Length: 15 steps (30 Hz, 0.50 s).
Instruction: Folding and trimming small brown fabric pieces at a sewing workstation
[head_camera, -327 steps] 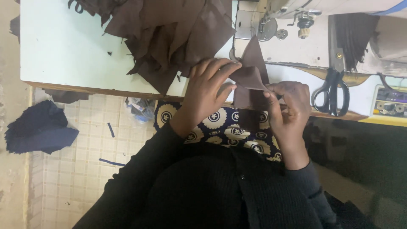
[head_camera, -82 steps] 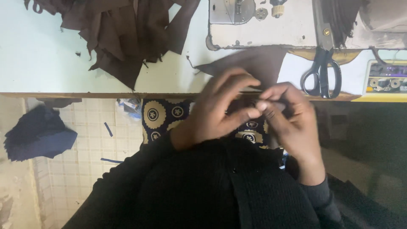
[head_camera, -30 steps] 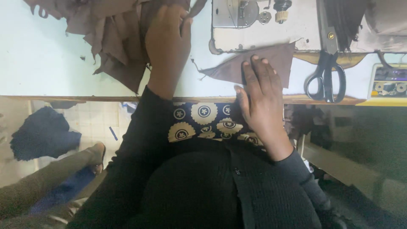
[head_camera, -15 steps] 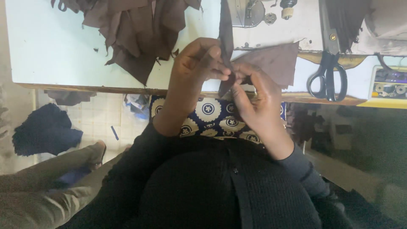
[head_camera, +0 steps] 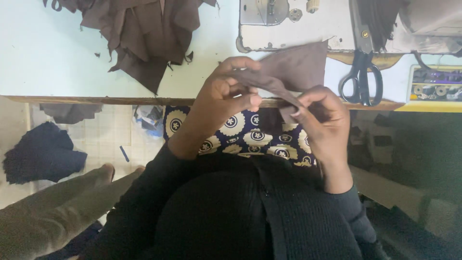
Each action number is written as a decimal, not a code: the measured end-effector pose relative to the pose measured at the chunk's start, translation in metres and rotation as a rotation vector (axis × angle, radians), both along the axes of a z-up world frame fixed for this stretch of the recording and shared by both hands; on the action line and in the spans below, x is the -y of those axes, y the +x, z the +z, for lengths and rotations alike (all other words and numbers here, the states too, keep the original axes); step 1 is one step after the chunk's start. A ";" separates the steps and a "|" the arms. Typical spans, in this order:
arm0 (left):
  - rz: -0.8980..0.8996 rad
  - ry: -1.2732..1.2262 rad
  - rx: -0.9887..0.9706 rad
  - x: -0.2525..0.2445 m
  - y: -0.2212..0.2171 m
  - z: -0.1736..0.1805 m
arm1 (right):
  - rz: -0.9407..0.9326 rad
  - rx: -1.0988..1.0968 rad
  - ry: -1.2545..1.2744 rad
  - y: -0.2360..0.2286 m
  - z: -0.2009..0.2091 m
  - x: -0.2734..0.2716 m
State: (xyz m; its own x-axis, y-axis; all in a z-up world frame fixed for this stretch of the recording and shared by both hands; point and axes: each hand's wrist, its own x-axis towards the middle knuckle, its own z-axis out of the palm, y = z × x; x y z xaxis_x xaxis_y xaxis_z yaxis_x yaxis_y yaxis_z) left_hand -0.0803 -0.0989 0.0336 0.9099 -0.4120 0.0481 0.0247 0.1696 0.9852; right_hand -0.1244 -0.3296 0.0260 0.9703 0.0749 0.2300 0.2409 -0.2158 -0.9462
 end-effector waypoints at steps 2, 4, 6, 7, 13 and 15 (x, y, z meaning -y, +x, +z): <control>0.028 0.129 0.042 -0.006 -0.003 -0.009 | 0.050 -0.059 0.176 -0.001 -0.001 0.011; 0.046 0.053 0.011 -0.012 -0.008 -0.021 | -0.037 0.106 -0.278 -0.004 -0.002 0.018; 0.123 0.140 0.095 -0.013 -0.004 -0.024 | 0.034 0.079 -0.354 -0.006 0.018 0.011; 0.199 0.225 0.181 -0.014 -0.003 -0.025 | 0.105 0.054 -0.431 -0.008 0.028 0.007; -0.141 0.067 0.494 0.027 -0.018 -0.018 | 0.162 0.100 -0.484 -0.004 0.040 -0.004; -0.135 0.076 0.446 0.030 -0.023 -0.005 | 0.147 0.086 -0.428 -0.003 0.038 -0.002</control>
